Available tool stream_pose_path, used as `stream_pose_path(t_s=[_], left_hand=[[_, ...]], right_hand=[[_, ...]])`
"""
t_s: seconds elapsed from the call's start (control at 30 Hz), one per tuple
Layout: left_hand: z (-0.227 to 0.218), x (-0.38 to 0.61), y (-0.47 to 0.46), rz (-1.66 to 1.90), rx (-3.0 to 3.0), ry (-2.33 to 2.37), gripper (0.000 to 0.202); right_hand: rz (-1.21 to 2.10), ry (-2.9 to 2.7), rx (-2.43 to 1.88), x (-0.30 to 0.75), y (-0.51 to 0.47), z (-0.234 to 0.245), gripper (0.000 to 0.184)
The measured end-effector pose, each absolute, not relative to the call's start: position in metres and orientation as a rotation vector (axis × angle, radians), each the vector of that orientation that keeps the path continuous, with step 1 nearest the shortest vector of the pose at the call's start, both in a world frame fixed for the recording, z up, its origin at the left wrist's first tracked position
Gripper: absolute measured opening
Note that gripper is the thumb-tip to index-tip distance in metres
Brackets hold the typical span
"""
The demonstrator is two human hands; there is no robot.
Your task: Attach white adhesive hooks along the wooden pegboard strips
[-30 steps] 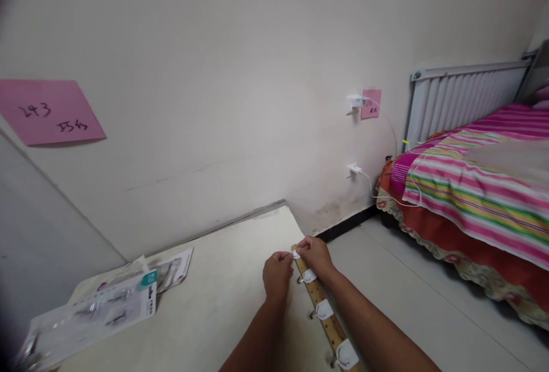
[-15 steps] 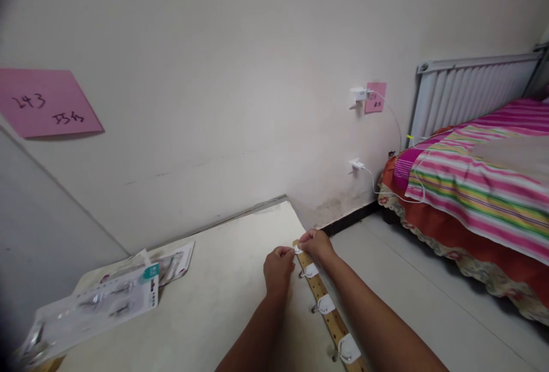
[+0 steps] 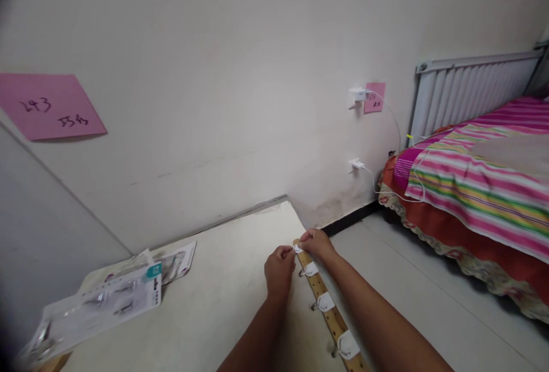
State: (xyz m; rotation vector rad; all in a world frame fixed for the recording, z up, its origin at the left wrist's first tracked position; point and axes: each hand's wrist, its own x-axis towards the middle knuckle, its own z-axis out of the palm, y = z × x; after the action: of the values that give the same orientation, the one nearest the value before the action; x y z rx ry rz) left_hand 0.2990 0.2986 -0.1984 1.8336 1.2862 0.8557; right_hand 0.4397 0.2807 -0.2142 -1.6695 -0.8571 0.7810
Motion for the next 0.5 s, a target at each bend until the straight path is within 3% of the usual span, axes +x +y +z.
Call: stream_pose_path(t_s=[0.5], left_hand=[[-0.2044, 0.2945, 0.2999, 0.869, 1.832, 1.268, 0.022]], right_hand=[[0.842, -0.815, -1.551, 0.4381, 0.2705, -0.2060, 0.008]])
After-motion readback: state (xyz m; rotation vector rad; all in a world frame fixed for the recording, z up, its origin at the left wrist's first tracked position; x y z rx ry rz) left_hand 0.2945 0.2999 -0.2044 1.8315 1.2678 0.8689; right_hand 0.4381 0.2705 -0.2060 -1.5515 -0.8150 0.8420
